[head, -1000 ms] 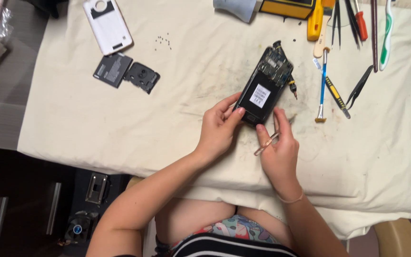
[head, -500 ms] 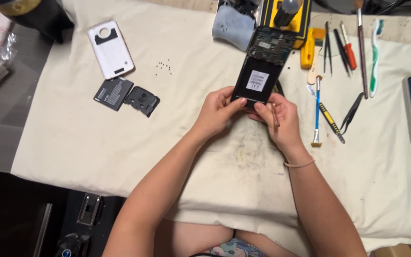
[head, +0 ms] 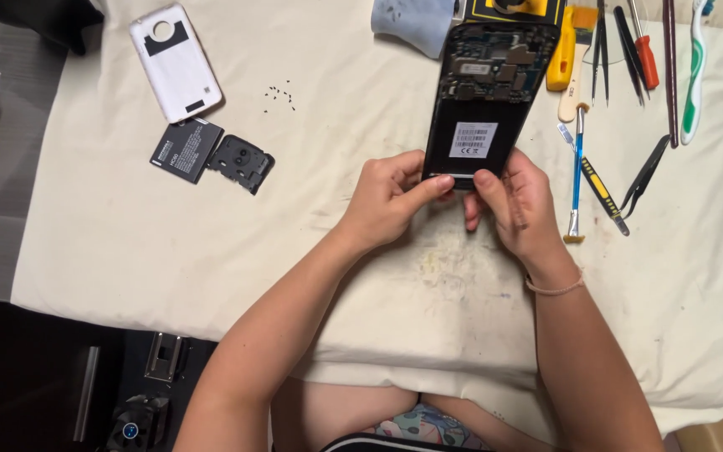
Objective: Reassembling internal components of a mobile phone using a brush, screwdriver, and precision tools.
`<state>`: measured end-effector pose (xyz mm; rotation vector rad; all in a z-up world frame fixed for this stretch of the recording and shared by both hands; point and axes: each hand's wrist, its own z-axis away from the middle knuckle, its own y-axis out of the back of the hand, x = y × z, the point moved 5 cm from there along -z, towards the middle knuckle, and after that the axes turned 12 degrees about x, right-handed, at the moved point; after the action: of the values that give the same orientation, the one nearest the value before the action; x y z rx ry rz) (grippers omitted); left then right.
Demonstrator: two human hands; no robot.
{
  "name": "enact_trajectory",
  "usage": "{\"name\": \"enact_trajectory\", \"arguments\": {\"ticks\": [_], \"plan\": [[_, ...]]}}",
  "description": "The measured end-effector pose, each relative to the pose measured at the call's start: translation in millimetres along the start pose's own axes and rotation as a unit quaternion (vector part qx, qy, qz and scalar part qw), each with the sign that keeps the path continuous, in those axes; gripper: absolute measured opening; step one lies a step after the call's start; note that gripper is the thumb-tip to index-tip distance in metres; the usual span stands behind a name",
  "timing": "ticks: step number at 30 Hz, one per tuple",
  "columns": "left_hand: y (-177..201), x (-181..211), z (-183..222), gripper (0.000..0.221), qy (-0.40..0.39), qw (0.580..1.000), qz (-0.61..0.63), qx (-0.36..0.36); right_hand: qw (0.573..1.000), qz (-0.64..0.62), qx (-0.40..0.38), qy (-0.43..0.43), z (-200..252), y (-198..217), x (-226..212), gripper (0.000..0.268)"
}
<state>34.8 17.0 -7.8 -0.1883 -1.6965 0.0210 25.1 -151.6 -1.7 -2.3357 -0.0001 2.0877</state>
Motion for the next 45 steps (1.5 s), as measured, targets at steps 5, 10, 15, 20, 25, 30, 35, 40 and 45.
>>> {"name": "enact_trajectory", "arguments": {"ticks": [5,10,15,20,25,30,35,40,45], "plan": [[0,4,-1,0.019,0.017,0.999,0.025,-0.034,0.999,-0.028,-0.009,-0.025,10,3,27,0.047],[-5,-3,3,0.034,0.063,0.992,0.034,-0.101,0.996,-0.082,-0.002,-0.015,12,-5,25,0.053],[-7,-7,3,0.036,0.059,0.995,0.061,-0.045,0.997,-0.064,0.023,-0.023,10,-3,31,0.061],[-4,-4,1,0.04,0.04,0.999,0.012,-0.035,0.996,0.037,0.077,-0.007,13,-9,25,0.067],[4,3,-8,0.039,0.028,0.996,-0.058,-0.06,0.983,0.151,0.085,0.056,2,1,6,0.061],[6,0,-10,0.024,0.143,0.983,-0.045,-0.106,0.996,0.055,0.061,-0.034,-5,5,20,0.033],[13,33,-12,0.023,0.163,0.969,-0.137,-0.128,0.997,0.038,0.027,-0.054,1,6,16,0.03],[61,49,-28,0.035,0.115,0.938,-0.318,-0.069,0.988,0.103,0.016,-0.112,14,-1,10,0.028],[154,49,-34,0.038,0.015,0.804,-0.583,0.116,0.924,0.306,0.087,-0.213,25,-5,-4,0.039]]}}
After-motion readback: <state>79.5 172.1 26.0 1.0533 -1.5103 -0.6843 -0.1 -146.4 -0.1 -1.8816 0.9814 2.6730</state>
